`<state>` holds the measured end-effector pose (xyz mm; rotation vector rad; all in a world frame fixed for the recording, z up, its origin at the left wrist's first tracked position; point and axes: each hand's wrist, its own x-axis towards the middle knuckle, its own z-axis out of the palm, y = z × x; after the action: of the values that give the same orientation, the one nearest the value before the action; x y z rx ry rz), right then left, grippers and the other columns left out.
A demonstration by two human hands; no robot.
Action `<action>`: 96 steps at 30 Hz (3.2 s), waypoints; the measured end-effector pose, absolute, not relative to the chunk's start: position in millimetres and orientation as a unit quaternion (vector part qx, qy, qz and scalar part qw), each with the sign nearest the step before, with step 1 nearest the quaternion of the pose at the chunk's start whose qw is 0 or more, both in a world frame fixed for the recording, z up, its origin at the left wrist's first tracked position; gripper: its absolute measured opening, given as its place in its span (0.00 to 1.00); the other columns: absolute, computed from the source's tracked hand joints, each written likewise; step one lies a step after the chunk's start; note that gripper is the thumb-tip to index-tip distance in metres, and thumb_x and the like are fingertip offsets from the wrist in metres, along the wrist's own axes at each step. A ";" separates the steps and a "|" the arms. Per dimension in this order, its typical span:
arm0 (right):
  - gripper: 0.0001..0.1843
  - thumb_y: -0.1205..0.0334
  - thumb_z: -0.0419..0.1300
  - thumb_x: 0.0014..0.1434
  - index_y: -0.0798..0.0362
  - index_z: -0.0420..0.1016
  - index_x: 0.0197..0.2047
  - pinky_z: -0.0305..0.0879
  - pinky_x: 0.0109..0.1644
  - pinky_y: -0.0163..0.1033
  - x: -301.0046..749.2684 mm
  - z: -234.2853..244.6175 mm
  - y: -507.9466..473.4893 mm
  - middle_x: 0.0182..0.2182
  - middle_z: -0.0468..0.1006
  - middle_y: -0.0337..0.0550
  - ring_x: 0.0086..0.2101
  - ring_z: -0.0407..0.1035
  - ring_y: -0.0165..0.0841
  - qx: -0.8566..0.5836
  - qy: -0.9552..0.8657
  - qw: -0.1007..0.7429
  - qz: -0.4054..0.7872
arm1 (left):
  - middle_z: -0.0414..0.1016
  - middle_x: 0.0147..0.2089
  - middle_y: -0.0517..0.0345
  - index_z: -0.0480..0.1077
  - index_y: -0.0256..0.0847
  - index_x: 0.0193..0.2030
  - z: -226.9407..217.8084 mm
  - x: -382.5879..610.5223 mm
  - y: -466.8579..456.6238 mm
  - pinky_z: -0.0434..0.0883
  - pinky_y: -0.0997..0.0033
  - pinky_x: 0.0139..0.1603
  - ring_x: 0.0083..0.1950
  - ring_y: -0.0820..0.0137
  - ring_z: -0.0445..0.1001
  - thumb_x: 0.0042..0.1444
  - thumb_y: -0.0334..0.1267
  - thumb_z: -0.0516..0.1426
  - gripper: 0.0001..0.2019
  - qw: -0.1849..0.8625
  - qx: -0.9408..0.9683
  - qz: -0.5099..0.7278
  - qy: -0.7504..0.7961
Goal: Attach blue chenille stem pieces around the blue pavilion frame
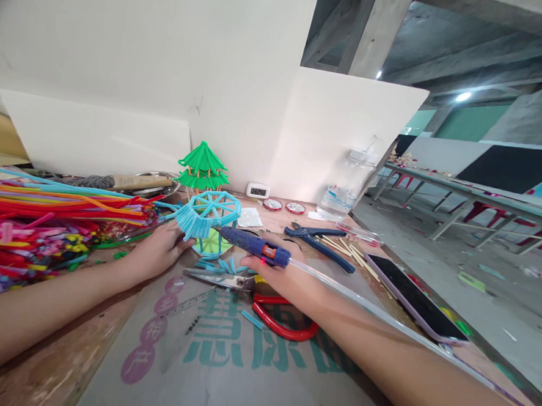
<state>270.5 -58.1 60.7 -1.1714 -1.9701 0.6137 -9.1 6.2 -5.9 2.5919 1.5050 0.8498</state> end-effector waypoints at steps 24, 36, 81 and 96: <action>0.12 0.49 0.64 0.55 0.48 0.75 0.36 0.70 0.39 0.40 276.1 48.9 -52.9 0.30 0.79 0.37 0.33 0.73 0.36 -0.462 -0.768 0.391 0.206 | 0.69 0.40 0.50 0.62 0.42 0.31 -3.8 -8.3 4.1 0.67 0.55 0.48 0.46 0.58 0.69 0.64 0.41 0.49 0.11 0.005 0.831 0.273 0.484; 0.13 0.51 0.65 0.54 0.47 0.77 0.41 0.72 0.43 0.41 275.9 48.3 -51.5 0.34 0.82 0.38 0.35 0.75 0.37 -0.465 -0.762 0.400 0.208 | 0.70 0.39 0.49 0.63 0.42 0.30 -3.7 -8.3 4.0 0.68 0.55 0.48 0.45 0.58 0.69 0.63 0.41 0.50 0.11 0.005 0.829 0.284 0.482; 0.12 0.51 0.64 0.56 0.50 0.72 0.35 0.67 0.37 0.37 274.7 52.9 -57.3 0.29 0.76 0.38 0.31 0.70 0.33 -0.448 -0.760 0.413 0.225 | 0.71 0.43 0.46 0.65 0.39 0.35 -4.4 -8.3 3.7 0.67 0.53 0.53 0.49 0.55 0.69 0.65 0.42 0.48 0.12 -0.018 0.837 0.261 0.481; 0.09 0.54 0.64 0.55 0.50 0.73 0.35 0.69 0.35 0.35 273.0 52.8 -57.6 0.28 0.79 0.36 0.30 0.72 0.32 -0.447 -0.761 0.415 0.219 | 0.71 0.42 0.46 0.65 0.39 0.34 -3.5 -7.9 2.8 0.67 0.53 0.51 0.47 0.56 0.69 0.65 0.42 0.48 0.12 -0.023 0.836 0.259 0.482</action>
<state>273.0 -57.6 52.8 -1.1237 -1.9129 0.5489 -7.9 2.8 -3.5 2.6675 1.5388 0.8257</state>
